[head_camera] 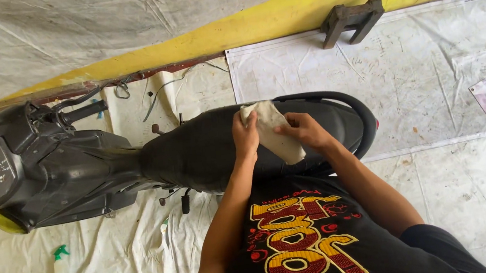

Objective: The person wipes the black seat of a motorcycle with a white cloth. They use both hands to scrub the surface, moving from the front to the back and covering the sides of the seat.

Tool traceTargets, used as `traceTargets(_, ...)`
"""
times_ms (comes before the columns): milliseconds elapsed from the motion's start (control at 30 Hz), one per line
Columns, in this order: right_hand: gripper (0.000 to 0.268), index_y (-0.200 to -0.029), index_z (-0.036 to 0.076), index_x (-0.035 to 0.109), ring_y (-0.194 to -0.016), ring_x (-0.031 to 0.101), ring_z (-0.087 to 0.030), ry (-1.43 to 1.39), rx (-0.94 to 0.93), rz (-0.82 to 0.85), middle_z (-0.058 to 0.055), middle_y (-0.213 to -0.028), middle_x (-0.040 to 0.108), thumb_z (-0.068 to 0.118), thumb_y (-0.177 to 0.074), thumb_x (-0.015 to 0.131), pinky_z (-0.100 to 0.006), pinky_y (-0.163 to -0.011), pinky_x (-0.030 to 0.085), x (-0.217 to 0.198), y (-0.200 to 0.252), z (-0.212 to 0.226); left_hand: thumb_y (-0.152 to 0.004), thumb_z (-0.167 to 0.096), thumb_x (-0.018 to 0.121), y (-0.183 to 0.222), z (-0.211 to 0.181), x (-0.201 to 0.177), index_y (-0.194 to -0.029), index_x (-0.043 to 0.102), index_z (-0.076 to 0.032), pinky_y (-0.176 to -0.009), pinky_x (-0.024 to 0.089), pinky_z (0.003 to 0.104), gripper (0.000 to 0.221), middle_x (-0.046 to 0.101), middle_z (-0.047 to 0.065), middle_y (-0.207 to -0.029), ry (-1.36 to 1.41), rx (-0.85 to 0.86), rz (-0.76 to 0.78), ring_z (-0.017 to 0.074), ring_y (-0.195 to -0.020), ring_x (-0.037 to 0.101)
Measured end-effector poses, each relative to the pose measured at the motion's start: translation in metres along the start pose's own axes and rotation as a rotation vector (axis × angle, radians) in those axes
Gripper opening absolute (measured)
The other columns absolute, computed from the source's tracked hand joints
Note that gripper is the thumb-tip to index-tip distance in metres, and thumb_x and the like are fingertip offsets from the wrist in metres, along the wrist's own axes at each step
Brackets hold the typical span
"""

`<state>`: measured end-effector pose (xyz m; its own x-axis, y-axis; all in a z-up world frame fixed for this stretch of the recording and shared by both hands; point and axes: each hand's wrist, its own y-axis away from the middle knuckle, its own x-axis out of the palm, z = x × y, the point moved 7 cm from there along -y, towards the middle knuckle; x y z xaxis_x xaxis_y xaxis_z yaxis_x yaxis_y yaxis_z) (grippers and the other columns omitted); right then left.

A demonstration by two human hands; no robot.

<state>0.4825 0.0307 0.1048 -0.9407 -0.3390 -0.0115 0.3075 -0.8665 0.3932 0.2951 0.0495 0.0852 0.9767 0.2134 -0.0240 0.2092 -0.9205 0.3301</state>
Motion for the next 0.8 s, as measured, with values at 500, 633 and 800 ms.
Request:
traceTargets(500,0.043,-0.131,0.002,0.064,-0.094,0.074,-0.036,0.682,-0.231,0.308,-0.021,-0.107,0.074,0.022,-0.093,0.066,-0.043,-0.085,0.059,0.102,-0.024,0.047,-0.094,-0.06,0.064,0.024,0.111,-0.013,-0.128,0.053,-0.002,-0.082,0.058,0.047,0.069,0.063,0.015,-0.11,0.948,-0.756,0.149,0.0295,-0.091,0.067)
traceTargets(633,0.051,-0.136,0.002,0.061,-0.1,0.074,-0.034,0.482,-0.263,0.411,-0.02,-0.112,0.075,0.024,-0.091,0.068,-0.043,-0.09,0.057,0.073,-0.019,0.089,-0.098,-0.043,0.068,-0.022,0.14,-0.058,-0.145,0.054,-0.004,-0.092,0.051,0.044,0.062,0.061,0.014,-0.125,0.874,-0.577,0.098,0.0295,-0.106,0.065)
traceTargets(800,0.055,-0.143,0.011,0.057,-0.118,0.064,-0.039,0.464,-0.16,-0.012,-0.018,-0.126,0.069,0.036,-0.095,0.066,-0.046,-0.102,0.052,-0.006,-0.03,0.053,-0.097,-0.051,0.054,-0.071,0.042,-0.101,-0.152,0.038,-0.006,-0.117,0.031,0.055,0.073,0.043,0.02,-0.156,0.136,-0.149,-0.05,0.0389,-0.145,0.042)
